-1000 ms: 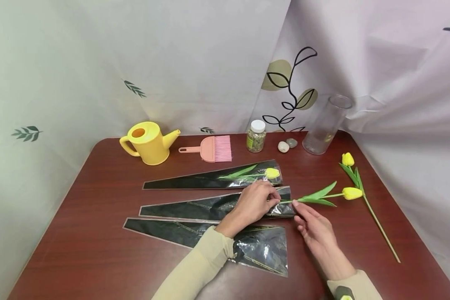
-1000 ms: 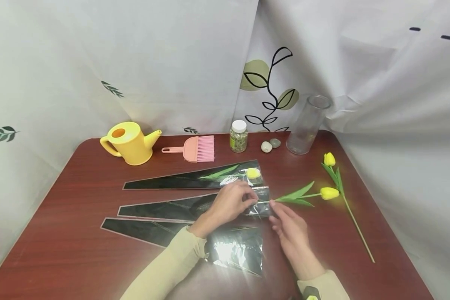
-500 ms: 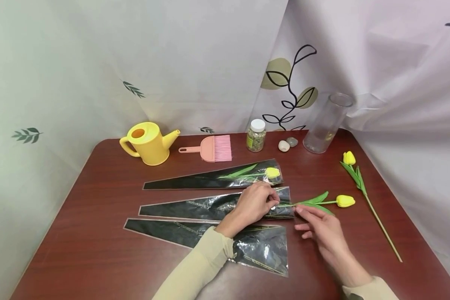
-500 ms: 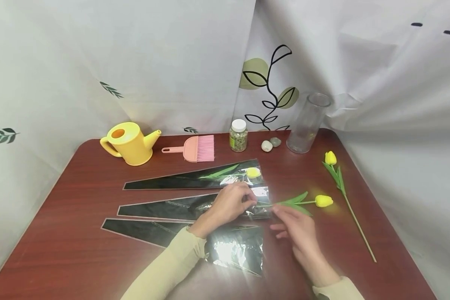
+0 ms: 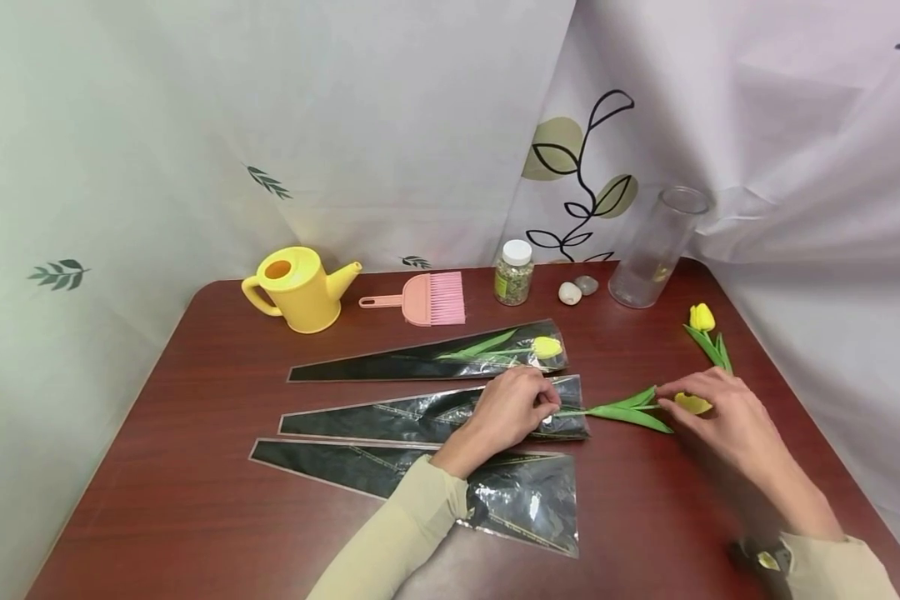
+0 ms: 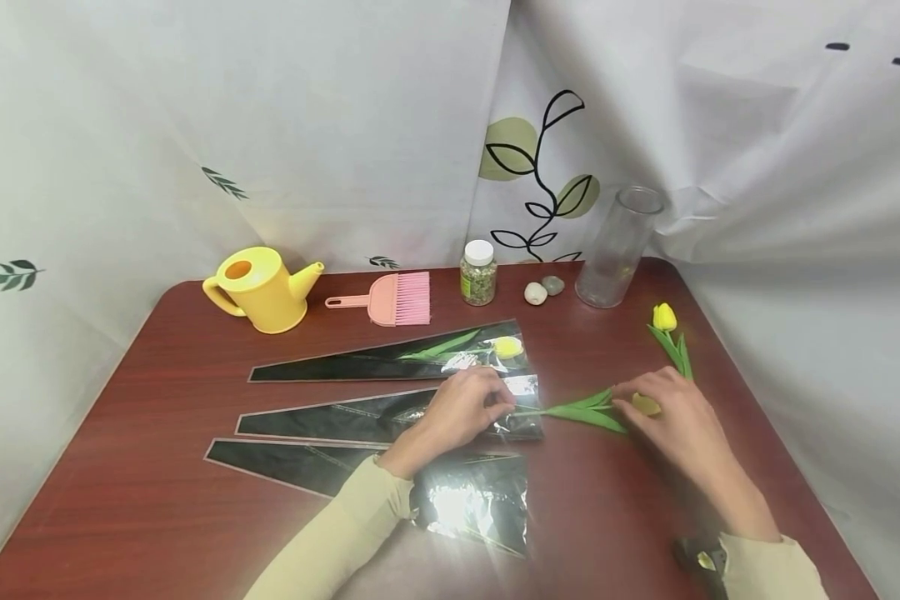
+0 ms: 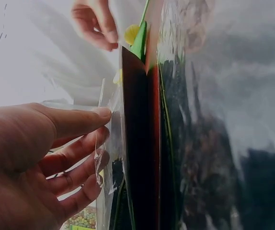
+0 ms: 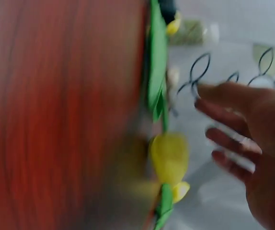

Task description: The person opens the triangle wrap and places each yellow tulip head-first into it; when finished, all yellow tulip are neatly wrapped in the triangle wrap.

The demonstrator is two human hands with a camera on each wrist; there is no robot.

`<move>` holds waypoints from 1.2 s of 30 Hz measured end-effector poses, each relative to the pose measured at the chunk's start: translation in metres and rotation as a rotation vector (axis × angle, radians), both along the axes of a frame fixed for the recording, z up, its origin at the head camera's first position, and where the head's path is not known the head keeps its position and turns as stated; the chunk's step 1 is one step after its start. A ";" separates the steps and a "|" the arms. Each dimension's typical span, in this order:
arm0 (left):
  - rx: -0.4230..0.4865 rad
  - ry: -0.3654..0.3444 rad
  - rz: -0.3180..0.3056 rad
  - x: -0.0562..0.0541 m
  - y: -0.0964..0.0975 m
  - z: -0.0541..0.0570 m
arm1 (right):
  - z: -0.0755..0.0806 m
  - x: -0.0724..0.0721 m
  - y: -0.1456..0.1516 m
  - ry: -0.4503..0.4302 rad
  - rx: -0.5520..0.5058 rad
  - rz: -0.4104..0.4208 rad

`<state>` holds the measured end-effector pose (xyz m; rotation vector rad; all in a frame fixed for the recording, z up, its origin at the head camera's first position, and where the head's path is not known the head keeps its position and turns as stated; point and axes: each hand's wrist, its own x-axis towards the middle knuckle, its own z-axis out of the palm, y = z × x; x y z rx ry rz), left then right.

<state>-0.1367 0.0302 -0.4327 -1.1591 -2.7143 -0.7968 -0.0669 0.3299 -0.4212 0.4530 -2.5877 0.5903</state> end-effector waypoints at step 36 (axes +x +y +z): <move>-0.022 0.026 0.014 0.002 0.003 0.001 | -0.021 -0.032 -0.054 -0.004 0.013 0.372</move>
